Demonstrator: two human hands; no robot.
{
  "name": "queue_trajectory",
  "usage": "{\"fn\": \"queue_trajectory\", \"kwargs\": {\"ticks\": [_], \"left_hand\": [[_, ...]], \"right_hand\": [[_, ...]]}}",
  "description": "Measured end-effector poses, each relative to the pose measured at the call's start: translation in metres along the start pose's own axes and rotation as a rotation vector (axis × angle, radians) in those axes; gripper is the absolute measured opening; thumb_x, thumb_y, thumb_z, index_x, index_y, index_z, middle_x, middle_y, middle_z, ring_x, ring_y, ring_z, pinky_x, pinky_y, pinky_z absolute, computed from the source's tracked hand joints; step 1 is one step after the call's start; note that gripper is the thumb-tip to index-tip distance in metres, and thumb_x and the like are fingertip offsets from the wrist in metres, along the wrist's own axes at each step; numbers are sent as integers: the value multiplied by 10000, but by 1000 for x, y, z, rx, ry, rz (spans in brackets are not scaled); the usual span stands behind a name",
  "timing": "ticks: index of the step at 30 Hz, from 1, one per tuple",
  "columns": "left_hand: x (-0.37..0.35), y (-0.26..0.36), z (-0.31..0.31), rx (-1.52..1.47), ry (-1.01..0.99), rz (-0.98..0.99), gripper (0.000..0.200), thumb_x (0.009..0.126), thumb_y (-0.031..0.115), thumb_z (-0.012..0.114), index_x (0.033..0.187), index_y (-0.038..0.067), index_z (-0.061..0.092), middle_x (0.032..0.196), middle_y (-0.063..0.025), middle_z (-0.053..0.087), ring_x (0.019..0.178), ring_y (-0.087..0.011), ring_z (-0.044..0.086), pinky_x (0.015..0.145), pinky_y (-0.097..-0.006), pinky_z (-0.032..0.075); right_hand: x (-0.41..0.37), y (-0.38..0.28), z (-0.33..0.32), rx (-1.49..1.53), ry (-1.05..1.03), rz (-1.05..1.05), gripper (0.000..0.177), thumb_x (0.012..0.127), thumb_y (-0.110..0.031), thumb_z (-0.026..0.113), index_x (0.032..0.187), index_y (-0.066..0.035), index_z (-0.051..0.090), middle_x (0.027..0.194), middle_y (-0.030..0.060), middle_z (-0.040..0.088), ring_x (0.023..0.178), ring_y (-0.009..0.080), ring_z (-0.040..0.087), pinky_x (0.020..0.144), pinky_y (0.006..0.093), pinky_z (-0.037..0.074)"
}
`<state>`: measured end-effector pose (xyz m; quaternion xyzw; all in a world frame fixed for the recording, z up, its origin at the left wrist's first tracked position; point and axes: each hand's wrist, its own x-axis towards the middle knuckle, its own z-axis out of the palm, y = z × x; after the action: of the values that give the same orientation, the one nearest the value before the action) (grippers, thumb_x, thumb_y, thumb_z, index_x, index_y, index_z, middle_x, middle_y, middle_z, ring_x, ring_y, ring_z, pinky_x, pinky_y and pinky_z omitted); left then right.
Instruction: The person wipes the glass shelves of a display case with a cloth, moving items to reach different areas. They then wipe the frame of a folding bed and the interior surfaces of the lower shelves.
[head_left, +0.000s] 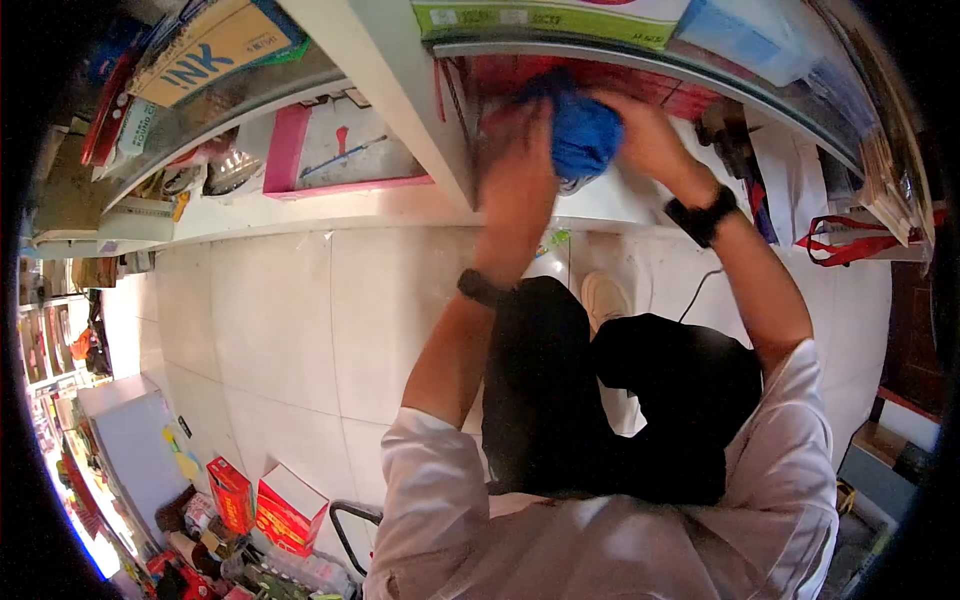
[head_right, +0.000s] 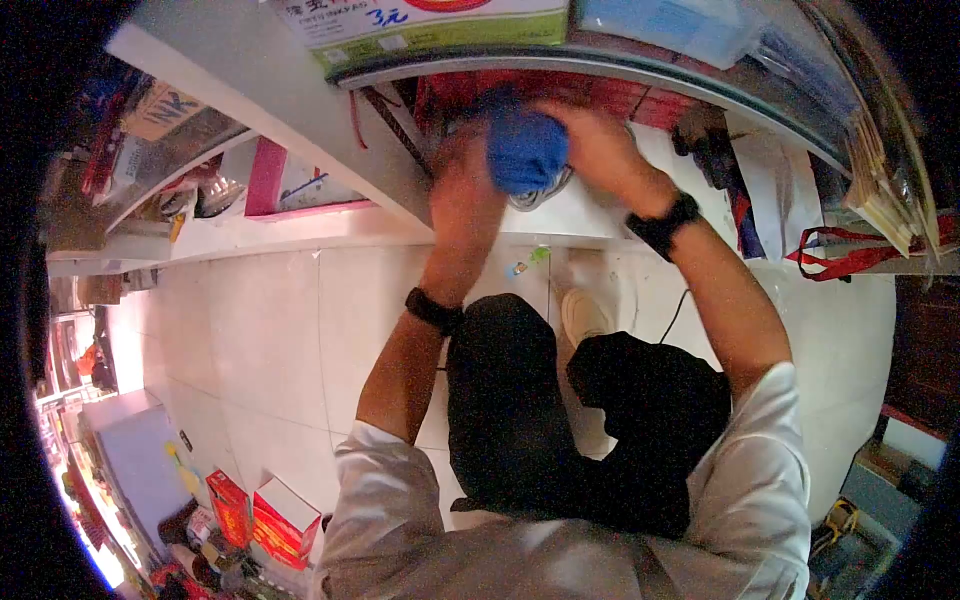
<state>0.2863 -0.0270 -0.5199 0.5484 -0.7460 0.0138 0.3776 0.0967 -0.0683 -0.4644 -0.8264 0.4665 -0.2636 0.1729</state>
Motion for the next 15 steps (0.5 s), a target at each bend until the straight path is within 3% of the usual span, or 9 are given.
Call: {"fn": "queue_trajectory", "kwargs": {"ticks": [3, 5, 7, 9, 10, 11, 15], "left_hand": [[0, 46, -28, -74, -29, 225, 480, 829, 87, 543, 1309, 84, 528, 1291, -108, 554, 1048, -280, 565, 735, -399, 571], [-3, 70, -31, -258, -183, 327, 570, 801, 58, 579, 1365, 91, 502, 1261, -119, 567, 1106, -314, 559, 853, -408, 541], [-10, 80, -9, -263, -273, 434, 505, 818, 71, 558, 1322, 94, 531, 1250, -85, 572, 1106, -284, 560, 820, -373, 556], [-20, 76, 29, -251, -394, 508, 479, 816, 79, 562, 1295, 92, 548, 1229, -76, 581, 1099, -282, 565, 810, -376, 560], [-27, 71, 45, -200, -496, 481, 447, 800, 91, 586, 1247, 91, 570, 1205, -71, 592, 1086, -289, 571, 835, -376, 547], [-26, 71, 46, -202, -490, 460, 441, 798, 92, 590, 1238, 91, 575, 1198, -76, 595, 1082, -293, 573, 845, -381, 541], [-31, 62, 21, -142, -562, 334, 482, 761, 84, 636, 1238, 86, 563, 1158, -101, 609, 1055, -320, 584, 883, -396, 517]], "right_hand": [[-55, 3, -36, -184, 311, -243, 467, 735, 7, 691, 1194, -68, 645, 1245, 171, 625, 1159, 355, 586, 974, 413, 478], [-104, 8, -46, -279, 369, -146, 487, 697, 28, 707, 1174, -46, 640, 1221, 156, 632, 1146, 362, 580, 966, 422, 476], [-149, 28, -37, -350, 333, 18, 496, 683, 46, 705, 1167, -28, 631, 1224, 161, 625, 1151, 379, 568, 983, 436, 461], [-179, 62, -13, -146, 190, 134, 507, 678, 56, 693, 1174, -22, 623, 1244, 168, 612, 1180, 392, 545, 1019, 453, 437], [-189, 71, -1, -274, 101, 101, 508, 676, 49, 685, 1175, -11, 616, 1281, 180, 582, 1223, 388, 510, 1043, 457, 421], [-189, 68, 10, -327, 137, 69, 530, 670, 38, 684, 1193, -14, 614, 1323, 186, 553, 1261, 378, 479, 1056, 445, 417], [-170, 42, 17, -289, 65, 106, 602, 643, 20, 705, 1234, -32, 605, 1363, 165, 527, 1278, 370, 468, 1060, 442, 420]]}}
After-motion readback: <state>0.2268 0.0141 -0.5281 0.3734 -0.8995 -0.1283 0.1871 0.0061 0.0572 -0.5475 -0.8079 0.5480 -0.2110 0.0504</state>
